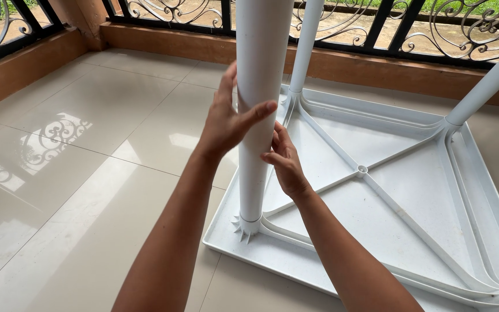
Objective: The person flips a white plastic table upside down and removes two of its legs by hand. The table remains inverted with two legs detached and placed on the floor.
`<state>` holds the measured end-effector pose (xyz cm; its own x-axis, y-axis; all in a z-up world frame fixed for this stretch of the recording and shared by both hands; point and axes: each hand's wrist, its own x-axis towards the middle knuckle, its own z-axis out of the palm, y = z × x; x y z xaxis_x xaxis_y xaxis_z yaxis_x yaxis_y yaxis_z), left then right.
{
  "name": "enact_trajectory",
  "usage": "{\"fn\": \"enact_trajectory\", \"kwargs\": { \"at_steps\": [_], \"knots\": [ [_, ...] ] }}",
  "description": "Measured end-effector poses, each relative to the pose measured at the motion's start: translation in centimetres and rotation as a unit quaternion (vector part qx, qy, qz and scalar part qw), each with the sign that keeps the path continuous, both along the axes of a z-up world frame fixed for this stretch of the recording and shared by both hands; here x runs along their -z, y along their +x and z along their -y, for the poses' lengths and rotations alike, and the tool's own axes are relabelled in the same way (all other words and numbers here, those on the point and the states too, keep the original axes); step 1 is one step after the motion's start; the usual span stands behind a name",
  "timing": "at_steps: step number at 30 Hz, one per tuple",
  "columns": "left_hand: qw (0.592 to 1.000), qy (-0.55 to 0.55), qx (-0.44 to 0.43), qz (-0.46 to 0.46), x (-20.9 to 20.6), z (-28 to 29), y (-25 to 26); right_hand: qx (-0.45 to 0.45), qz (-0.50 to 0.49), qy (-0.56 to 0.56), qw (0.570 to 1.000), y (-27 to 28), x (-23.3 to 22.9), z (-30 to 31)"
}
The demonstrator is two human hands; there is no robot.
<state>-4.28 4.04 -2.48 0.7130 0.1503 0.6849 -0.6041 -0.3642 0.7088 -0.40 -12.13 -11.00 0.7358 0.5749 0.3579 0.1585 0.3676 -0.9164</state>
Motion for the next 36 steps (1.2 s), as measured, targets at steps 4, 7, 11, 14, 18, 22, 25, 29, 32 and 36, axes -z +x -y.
{"fn": "enact_trajectory", "kwargs": {
  "at_steps": [4, 7, 11, 14, 18, 22, 25, 29, 32, 36],
  "knots": [
    [0.994, -0.031, 0.095, 0.05, -8.0, -0.7, 2.7, 0.124, 0.072, -0.089, 0.986, -0.9, -1.8, -1.8],
    [0.992, -0.026, 0.118, 0.021, -10.3, -1.1, 4.1, 0.218, 0.156, -0.071, 0.961, -1.6, -3.7, -3.5],
    [0.988, -0.029, 0.154, 0.002, -11.3, -1.9, 4.8, 0.347, 0.157, -0.087, 0.921, -2.2, -5.2, -5.5],
    [0.983, -0.036, 0.182, -0.013, -11.9, -1.7, 4.8, 0.377, 0.194, -0.084, 0.902, -2.0, -4.9, -5.6],
    [0.98, -0.06, 0.188, -0.027, -12.4, -0.4, 4.0, 0.385, 0.246, -0.09, 0.885, -1.0, -4.0, -5.3],
    [0.986, -0.081, 0.147, -0.021, -12.3, 0.4, 2.7, 0.372, 0.31, -0.056, 0.873, -0.4, -3.4, -5.0],
    [0.994, -0.072, 0.073, 0.033, -12.0, 1.2, 2.4, 0.281, 0.283, -0.038, 0.916, 0.5, -3.2, -4.2],
    [0.989, -0.087, -0.001, 0.119, -11.3, 2.8, 2.8, 0.126, 0.214, 0.019, 0.969, 1.7, -3.1, -3.5],
    [0.984, -0.084, -0.134, 0.083, -10.7, 3.7, 3.9, 0.037, 0.144, 0.033, 0.988, 3.0, -3.5, -3.0],
    [0.992, -0.037, -0.075, 0.09, -10.2, 2.6, 5.0, 0.069, 0.127, 0.028, 0.989, 2.3, -3.2, -3.0]
  ]
}}
